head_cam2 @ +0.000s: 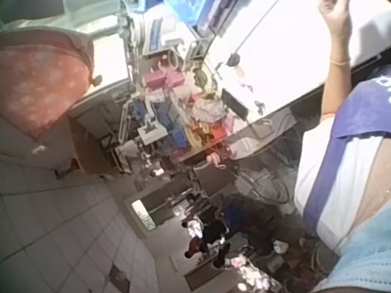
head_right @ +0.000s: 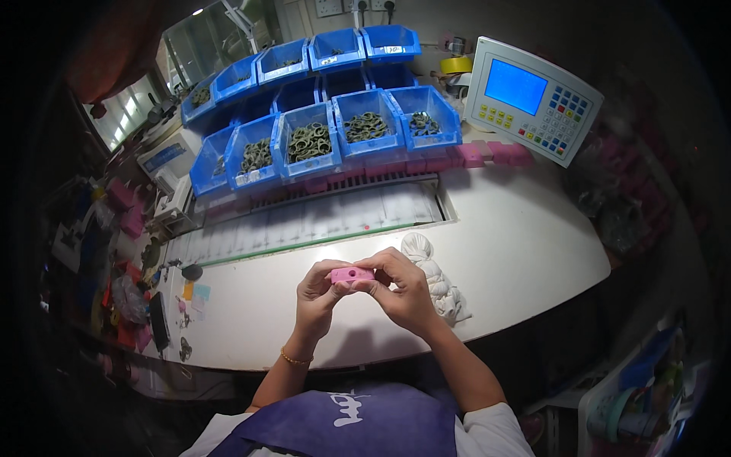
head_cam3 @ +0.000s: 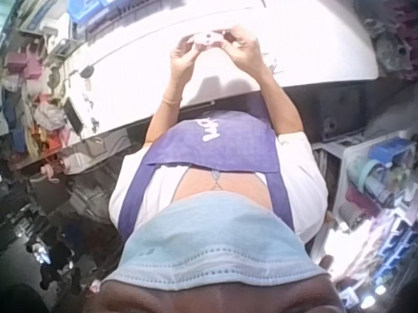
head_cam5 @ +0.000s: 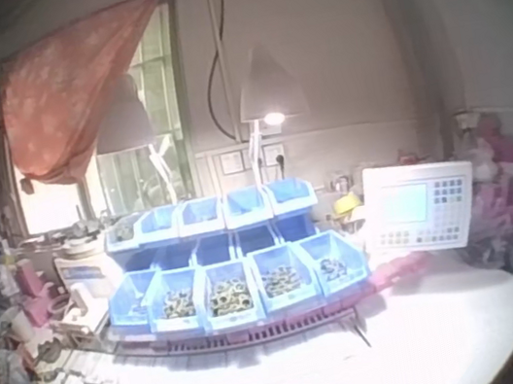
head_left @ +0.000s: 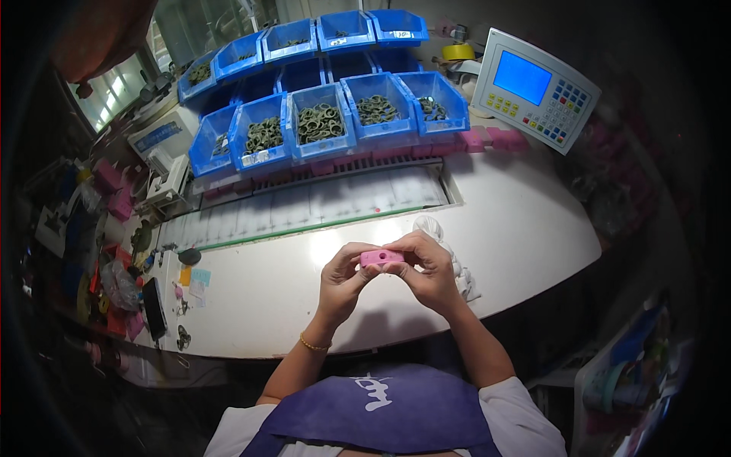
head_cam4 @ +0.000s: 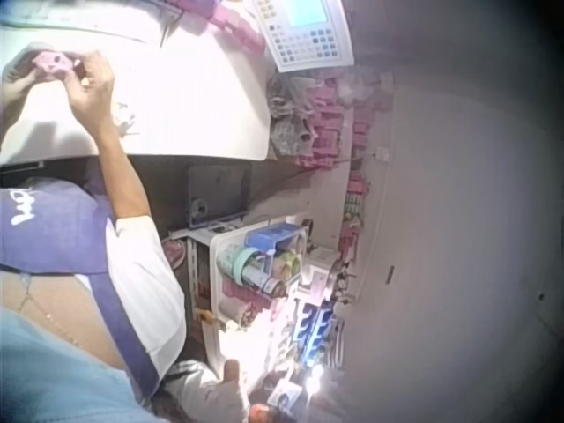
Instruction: The person operates a control panel, opens rubber molds, applies powder inside them using a cloth pouch, places metal components into the molds, and closes and aligns them on the table.
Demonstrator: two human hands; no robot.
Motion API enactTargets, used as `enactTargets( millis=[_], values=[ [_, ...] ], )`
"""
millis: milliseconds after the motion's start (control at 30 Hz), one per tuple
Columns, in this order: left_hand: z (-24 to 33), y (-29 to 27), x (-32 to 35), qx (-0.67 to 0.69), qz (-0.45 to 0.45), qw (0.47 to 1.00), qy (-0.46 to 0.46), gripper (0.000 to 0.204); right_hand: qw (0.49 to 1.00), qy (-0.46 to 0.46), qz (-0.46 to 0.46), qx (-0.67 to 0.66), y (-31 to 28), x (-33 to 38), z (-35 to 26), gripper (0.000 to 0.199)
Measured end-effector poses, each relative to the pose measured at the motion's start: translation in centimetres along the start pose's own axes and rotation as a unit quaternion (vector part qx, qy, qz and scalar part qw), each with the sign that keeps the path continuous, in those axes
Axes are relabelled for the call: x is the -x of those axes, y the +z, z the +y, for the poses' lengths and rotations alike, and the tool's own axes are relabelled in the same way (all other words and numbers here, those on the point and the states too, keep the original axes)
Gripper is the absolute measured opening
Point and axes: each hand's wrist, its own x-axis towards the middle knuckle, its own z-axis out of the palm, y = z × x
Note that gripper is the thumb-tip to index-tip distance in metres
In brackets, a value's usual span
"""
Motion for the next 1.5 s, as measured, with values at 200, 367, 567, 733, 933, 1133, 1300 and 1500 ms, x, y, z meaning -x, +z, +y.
enactTargets(
  millis=[200, 367, 567, 733, 933, 1133, 1300, 1500],
  values=[
    [0.2, -1.3, -0.2, -0.090, -0.019, 0.996, -0.013, 0.021, 0.968, 0.175, -0.069, -0.164, -1.5, -0.4, -0.2, 0.021],
    [0.5, -1.1, -0.3, -0.133, -0.037, 0.990, -0.005, 0.020, 0.923, 0.261, -0.104, -0.261, -2.4, -1.1, 0.2, 0.020],
    [-0.1, -1.4, -0.2, -0.139, -0.050, 0.989, 0.006, 0.021, 0.913, 0.296, -0.131, -0.247, -2.4, -1.8, 0.4, 0.015],
    [0.1, -1.6, -0.2, -0.162, -0.064, 0.985, -0.003, 0.022, 0.904, 0.325, -0.141, -0.238, -2.3, -2.0, 0.1, 0.012],
    [0.2, -1.8, -0.4, -0.207, -0.046, 0.977, 0.004, 0.021, 0.910, 0.334, -0.163, -0.183, -2.4, -2.0, -0.5, 0.022],
    [0.8, -1.7, -0.7, -0.235, -0.083, 0.968, 0.014, 0.025, 0.910, 0.316, -0.159, -0.214, -1.9, -2.1, 1.1, 0.027],
    [0.9, -1.8, -0.7, -0.244, -0.091, 0.965, 0.026, 0.025, 0.927, 0.305, -0.149, -0.161, -1.1, -2.4, 1.6, 0.028],
    [0.8, -2.1, -0.6, -0.250, -0.106, 0.962, 0.022, 0.026, 0.921, 0.317, -0.156, -0.166, -1.0, -2.7, 0.9, 0.035]
  ],
)
